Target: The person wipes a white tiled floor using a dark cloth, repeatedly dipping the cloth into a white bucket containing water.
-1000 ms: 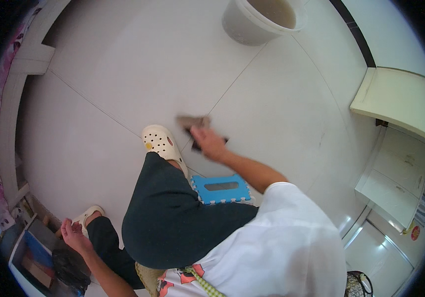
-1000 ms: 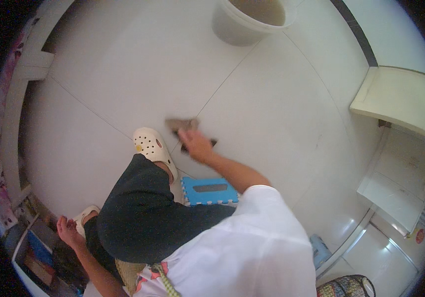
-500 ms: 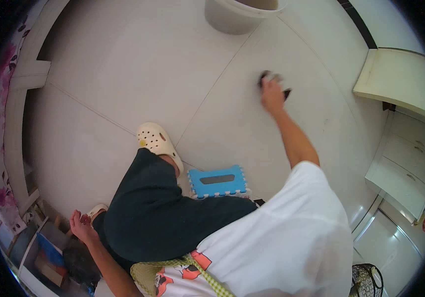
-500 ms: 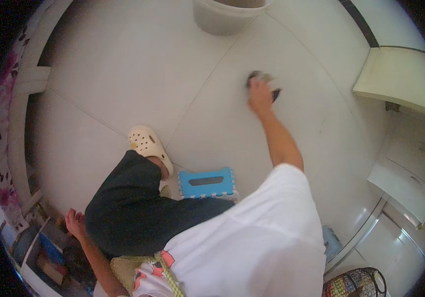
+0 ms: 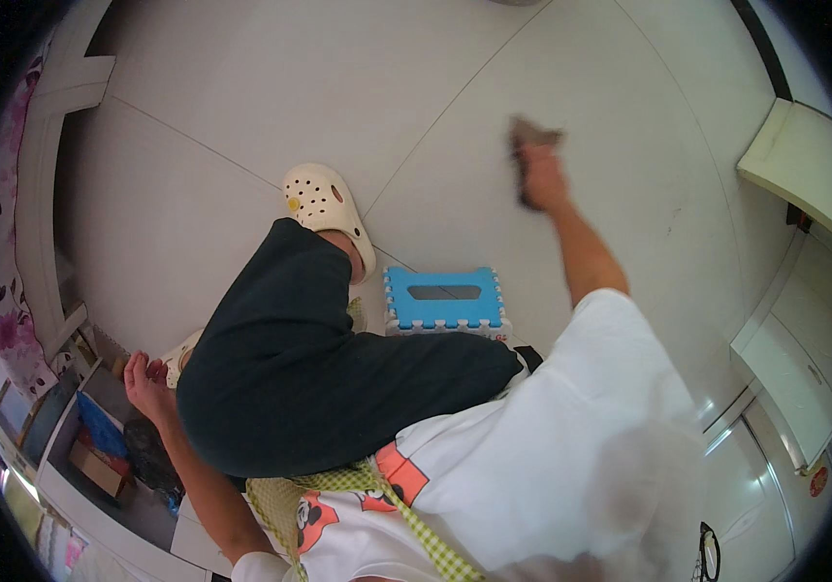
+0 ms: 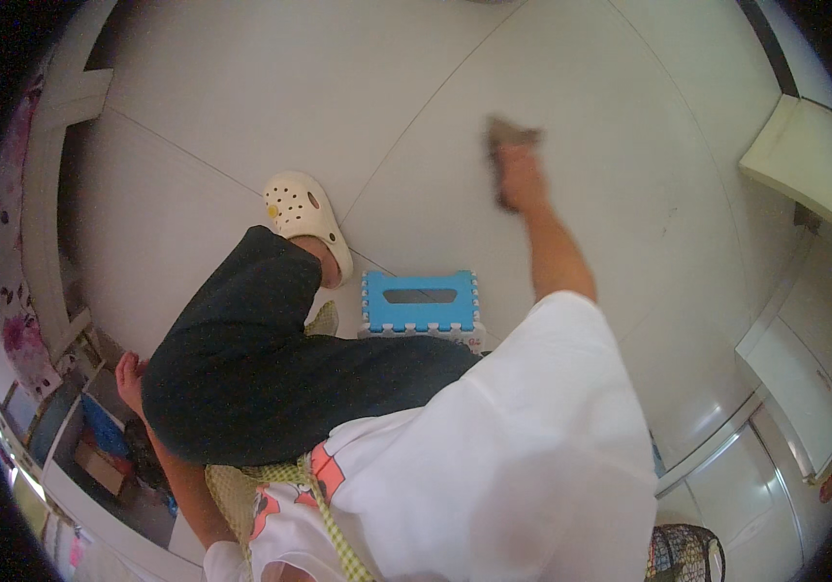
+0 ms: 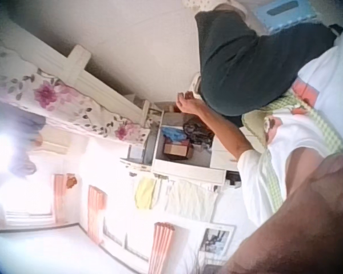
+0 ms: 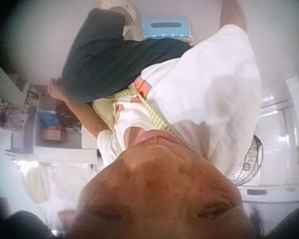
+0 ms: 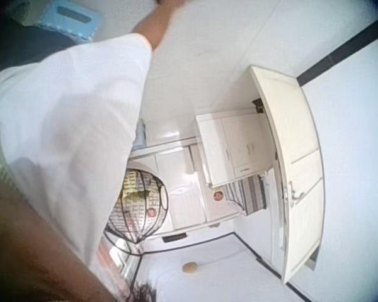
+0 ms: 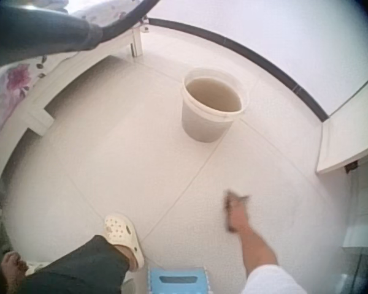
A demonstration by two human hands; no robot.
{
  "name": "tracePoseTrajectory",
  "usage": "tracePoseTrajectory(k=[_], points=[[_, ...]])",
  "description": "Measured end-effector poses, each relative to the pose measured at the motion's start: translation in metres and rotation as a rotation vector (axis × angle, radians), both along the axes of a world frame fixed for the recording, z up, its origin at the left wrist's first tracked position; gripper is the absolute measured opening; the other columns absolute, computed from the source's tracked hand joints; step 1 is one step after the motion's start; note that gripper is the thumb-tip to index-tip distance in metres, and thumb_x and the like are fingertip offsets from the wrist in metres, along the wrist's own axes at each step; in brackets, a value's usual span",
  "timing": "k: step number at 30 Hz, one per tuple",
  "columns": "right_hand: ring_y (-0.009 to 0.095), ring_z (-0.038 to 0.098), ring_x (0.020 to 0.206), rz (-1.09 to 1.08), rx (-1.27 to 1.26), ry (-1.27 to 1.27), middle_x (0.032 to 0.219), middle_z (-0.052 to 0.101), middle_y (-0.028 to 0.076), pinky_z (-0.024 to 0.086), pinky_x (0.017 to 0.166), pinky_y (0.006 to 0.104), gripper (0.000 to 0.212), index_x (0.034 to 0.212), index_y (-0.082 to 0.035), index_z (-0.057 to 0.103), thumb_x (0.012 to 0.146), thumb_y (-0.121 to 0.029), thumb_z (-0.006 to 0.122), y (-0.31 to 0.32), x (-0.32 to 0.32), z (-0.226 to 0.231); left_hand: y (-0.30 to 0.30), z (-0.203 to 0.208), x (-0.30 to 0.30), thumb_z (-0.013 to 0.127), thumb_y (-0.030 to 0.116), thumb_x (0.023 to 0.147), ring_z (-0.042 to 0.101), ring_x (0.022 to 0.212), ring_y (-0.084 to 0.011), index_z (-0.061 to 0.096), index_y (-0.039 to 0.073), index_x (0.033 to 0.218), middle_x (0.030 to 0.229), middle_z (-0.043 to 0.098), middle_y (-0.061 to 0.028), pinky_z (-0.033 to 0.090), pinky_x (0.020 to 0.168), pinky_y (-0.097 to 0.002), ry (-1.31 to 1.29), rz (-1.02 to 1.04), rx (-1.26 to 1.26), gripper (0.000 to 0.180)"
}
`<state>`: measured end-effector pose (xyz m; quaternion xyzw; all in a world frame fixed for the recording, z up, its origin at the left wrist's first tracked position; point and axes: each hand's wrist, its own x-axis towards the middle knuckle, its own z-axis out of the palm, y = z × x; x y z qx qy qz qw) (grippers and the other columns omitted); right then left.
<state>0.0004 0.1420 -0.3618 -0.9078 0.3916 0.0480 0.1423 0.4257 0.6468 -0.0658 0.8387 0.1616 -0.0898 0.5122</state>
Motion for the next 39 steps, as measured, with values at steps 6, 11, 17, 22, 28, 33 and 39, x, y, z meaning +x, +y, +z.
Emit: tracePoseTrajectory(k=[6,11,17,22,28,33,39], points=[[0.037,0.050,0.093,-0.084,-0.124,0.001,0.102,0.052,0.015,0.044,0.078,0.0440,0.030,0.106,-0.012,0.052,0.076,-0.008,0.054,-0.056,0.001,0.083,0.025,-0.030,-0.023,0.058,0.009,0.083,0.057,0.063,-0.0137,0.057,0.003,0.098,0.080,0.059,-0.0073,0.048,0.058,-0.0242,0.051,0.049,0.041,0.016],[0.036,0.048,0.093,0.067,0.122,-0.303,0.103,0.051,0.012,0.043,0.079,0.0438,0.034,0.105,-0.014,0.053,0.073,-0.006,0.050,0.033,0.046,0.073,0.055,-0.027,-0.021,0.057,0.010,0.084,0.056,0.062,-0.0123,0.059,0.003,0.093,0.076,0.059,-0.0054,0.047,0.057,-0.0232,-0.076,-0.041,-0.015,0.011],[0.031,0.051,0.092,0.315,0.393,-0.334,0.099,0.054,0.010,0.043,0.078,0.0410,0.024,0.099,-0.013,0.058,0.075,-0.010,0.053,0.122,0.100,0.097,0.057,0.009,-0.043,0.055,0.011,0.084,0.055,0.064,-0.0134,0.057,0.004,0.097,0.082,0.058,-0.0044,0.045,0.058,-0.0250,-0.133,0.122,-0.057,0.014],[0.027,0.048,0.101,0.978,0.664,-0.279,0.103,0.054,0.007,0.042,0.084,0.0382,0.025,0.102,-0.014,0.057,0.078,-0.015,0.051,0.215,0.169,0.103,0.072,0.003,-0.053,0.055,0.011,0.084,0.054,0.064,-0.0139,0.057,0.006,0.096,0.085,0.057,-0.0035,0.044,0.058,-0.0268,-0.033,0.300,-0.195,0.013],[0.017,0.046,0.104,1.513,0.421,-0.006,0.104,0.054,-0.005,0.040,0.078,0.0354,0.023,0.098,-0.020,0.060,0.081,-0.029,0.048,0.358,0.171,0.002,0.057,-0.002,-0.052,0.054,0.010,0.085,0.054,0.061,-0.0116,0.057,0.006,0.092,0.079,0.058,-0.0027,0.045,0.057,-0.0249,-0.043,0.185,-0.005,0.009],[0.020,0.045,0.105,1.353,0.310,-0.089,0.127,0.039,-0.008,0.043,0.072,0.0338,0.021,0.102,-0.027,0.056,0.082,-0.021,0.051,0.309,0.205,0.019,0.049,0.000,-0.053,0.054,0.009,0.085,0.055,0.060,-0.0113,0.057,0.004,0.091,0.070,0.057,-0.0028,0.045,0.055,-0.0232,-0.080,0.177,0.089,0.008],[0.021,0.050,0.099,0.532,0.115,-0.145,0.130,0.042,-0.006,0.046,0.068,0.0360,0.042,0.117,-0.027,0.050,0.078,-0.012,0.051,0.149,0.272,0.007,0.022,-0.008,-0.043,0.055,0.009,0.084,0.055,0.057,-0.0114,0.056,0.004,0.091,0.072,0.058,-0.0034,0.045,0.054,-0.0226,0.015,0.223,0.047,0.009]])
